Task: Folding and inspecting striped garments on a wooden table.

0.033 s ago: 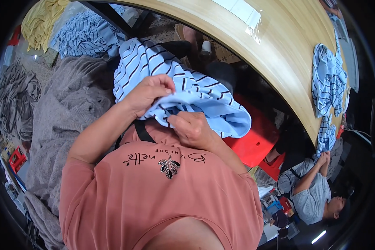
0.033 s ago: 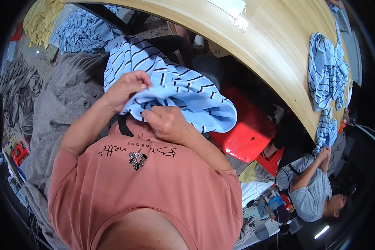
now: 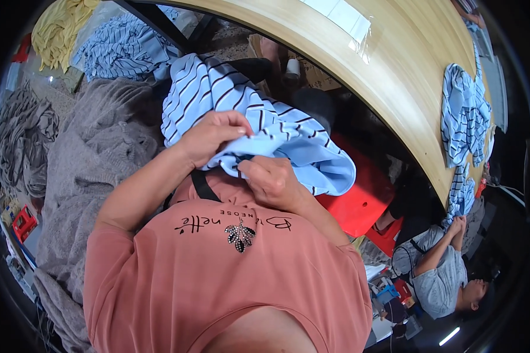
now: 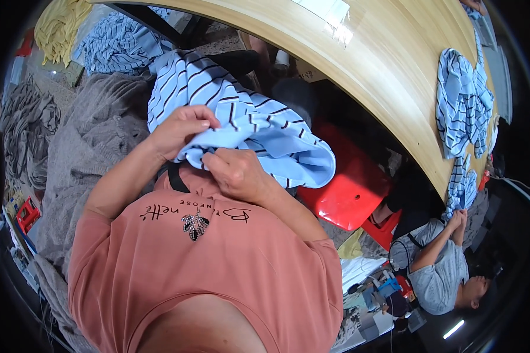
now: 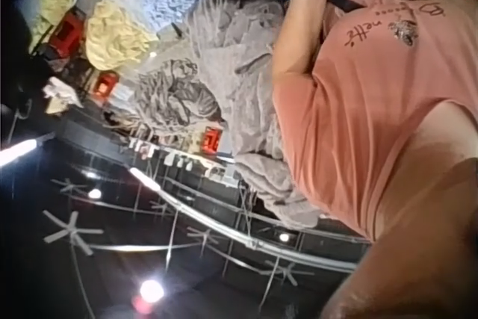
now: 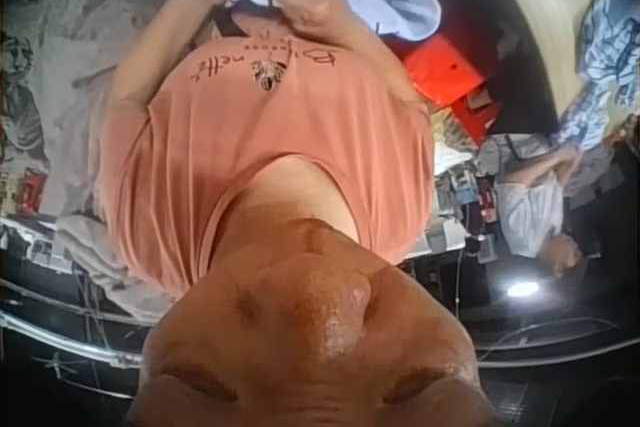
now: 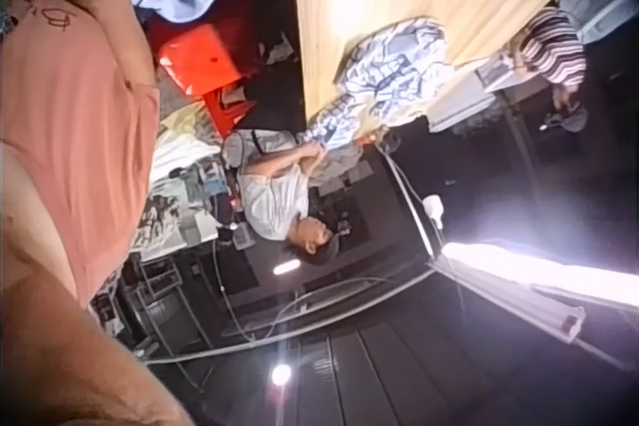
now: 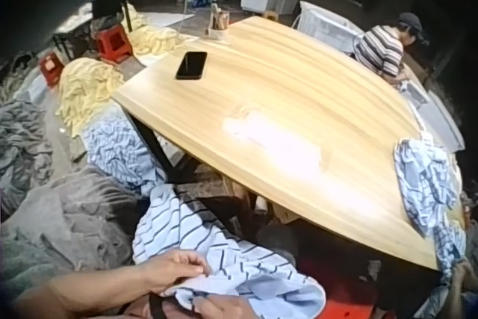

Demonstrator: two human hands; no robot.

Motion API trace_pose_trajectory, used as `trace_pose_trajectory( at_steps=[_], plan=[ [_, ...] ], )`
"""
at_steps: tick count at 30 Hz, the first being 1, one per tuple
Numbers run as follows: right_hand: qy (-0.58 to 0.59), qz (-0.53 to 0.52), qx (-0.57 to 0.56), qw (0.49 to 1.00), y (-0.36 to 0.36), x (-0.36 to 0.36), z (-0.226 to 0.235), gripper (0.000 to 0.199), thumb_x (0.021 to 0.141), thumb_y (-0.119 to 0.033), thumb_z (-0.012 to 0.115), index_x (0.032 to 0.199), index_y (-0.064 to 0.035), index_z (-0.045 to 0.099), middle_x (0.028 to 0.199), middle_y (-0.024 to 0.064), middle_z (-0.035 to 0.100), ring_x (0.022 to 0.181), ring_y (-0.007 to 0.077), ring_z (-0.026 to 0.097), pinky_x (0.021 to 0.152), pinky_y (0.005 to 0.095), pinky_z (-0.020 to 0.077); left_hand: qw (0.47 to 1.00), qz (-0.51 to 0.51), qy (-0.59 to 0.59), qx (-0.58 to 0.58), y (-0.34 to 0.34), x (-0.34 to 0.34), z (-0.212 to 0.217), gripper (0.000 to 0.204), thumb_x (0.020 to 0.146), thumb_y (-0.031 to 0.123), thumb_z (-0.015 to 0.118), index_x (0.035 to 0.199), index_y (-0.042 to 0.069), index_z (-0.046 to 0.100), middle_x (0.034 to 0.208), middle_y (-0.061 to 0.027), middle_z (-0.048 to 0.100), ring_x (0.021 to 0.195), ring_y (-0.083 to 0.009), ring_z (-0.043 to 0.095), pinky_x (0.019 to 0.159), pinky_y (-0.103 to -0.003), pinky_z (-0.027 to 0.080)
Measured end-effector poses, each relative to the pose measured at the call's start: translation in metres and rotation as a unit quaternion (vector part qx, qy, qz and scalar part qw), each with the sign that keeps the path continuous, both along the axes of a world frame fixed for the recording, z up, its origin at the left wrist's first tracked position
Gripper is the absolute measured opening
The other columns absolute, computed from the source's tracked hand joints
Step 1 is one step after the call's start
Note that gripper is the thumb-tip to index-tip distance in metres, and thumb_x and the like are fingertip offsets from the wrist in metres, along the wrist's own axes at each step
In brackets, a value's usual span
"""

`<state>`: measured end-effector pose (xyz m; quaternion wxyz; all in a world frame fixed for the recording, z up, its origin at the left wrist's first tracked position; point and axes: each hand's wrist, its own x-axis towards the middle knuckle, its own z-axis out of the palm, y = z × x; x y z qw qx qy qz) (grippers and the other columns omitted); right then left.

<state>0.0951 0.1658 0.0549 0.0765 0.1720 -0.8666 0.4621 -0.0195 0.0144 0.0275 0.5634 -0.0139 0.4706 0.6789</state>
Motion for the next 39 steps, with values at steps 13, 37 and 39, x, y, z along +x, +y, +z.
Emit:
trace_pose_trajectory(
  at_steps=[13, 37, 39],
  plan=[
    [0.044, -0.045, 0.002, 0.998, -0.005, -0.001, -0.006, 0.017, 0.064, 0.004, 0.057, 0.08, -0.002, 0.056, 0.068, 0.0068, 0.053, 0.054, 0.0208, 0.054, 0.045, 0.0292, 0.0421, 0.958, -0.042, 0.263, -0.106, -0.018, 0.009, 0.015, 0.01, 0.079, 0.003, 0.058, 0.085, -0.004, 0.061, 0.077, 0.0002, 0.059, 0.069, -0.0033, 0.05, 0.062, -0.019, 0.041],
    [0.148, -0.075, 0.077, 0.983, -0.003, 0.002, -0.001, 0.024, 0.065, 0.003, 0.057, 0.089, -0.0011, 0.062, 0.077, 0.0149, 0.06, 0.062, 0.029, 0.058, 0.052, 0.0352, 0.0465, 0.922, -0.04, 0.382, 0.05, -0.002, 0.015, 0.018, 0.018, 0.069, 0.007, 0.063, 0.085, -0.002, 0.061, 0.079, -0.0111, 0.061, 0.073, -0.0203, 0.059, 0.066, -0.03, 0.046],
    [0.173, -0.059, 0.097, 0.978, -0.001, 0.0, -0.002, 0.025, 0.064, 0.002, 0.056, 0.089, 0.0003, 0.06, 0.076, 0.0159, 0.059, 0.061, 0.0309, 0.058, 0.052, 0.0362, 0.0462, 0.925, -0.024, 0.376, 0.056, -0.003, 0.018, 0.014, 0.012, 0.073, 0.006, 0.06, 0.082, -0.002, 0.061, 0.071, -0.0064, 0.06, 0.066, -0.0116, 0.054, 0.059, -0.026, 0.043]
  ],
)
